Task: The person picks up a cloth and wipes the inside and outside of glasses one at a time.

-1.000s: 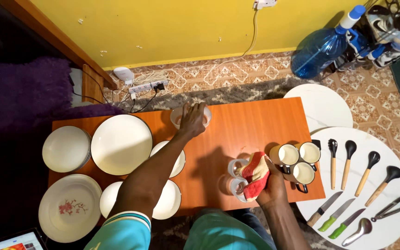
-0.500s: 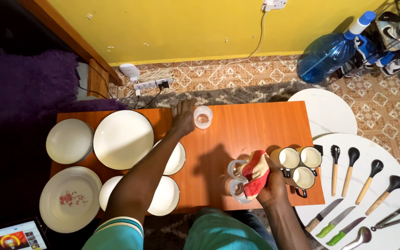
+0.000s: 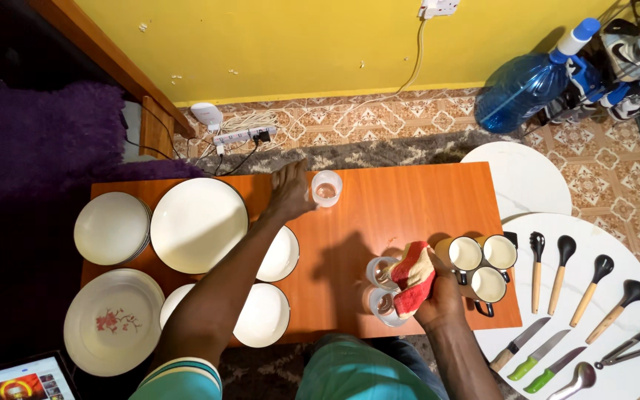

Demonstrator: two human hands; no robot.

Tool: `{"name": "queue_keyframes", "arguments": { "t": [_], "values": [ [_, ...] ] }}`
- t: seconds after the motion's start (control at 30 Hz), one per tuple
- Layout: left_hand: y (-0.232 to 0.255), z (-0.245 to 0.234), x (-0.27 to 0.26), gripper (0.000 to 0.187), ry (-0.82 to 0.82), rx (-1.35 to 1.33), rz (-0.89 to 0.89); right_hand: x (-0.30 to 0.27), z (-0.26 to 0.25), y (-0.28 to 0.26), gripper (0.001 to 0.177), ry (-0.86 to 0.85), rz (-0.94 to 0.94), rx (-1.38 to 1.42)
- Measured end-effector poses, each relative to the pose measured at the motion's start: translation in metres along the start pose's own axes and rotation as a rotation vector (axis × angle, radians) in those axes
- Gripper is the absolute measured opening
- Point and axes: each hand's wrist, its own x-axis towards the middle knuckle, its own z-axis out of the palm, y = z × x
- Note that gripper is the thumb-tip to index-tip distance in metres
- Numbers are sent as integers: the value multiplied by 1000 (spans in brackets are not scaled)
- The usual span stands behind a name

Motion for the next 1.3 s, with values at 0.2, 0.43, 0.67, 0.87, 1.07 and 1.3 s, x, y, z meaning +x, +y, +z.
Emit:
{"name": "queue_keyframes", "arguments": {
  "t": [0.2,0.43,0.67,0.87,1.07,1.3],
  "values": [
    [20,19,11,97,77,7,101,3,-6,-3,30,26,-21,5],
    [3,34,24,92,-3,40,119,9,-46,-29,33,86,-148,1],
    [33,2,3,102,123,-6,306,7,-79,-35,29,69,-189,82],
    [60,76,-65,45,32,-570,-99,1,-94,-25,30,140,-218,140],
    [82,169,-165,19,-324,-573,-302,-9,-115,-15,29,110,-263,177],
    [125,153,-209,72,-67,-516,246,-22,-153,-6,29,208,-261,220]
  ]
}}
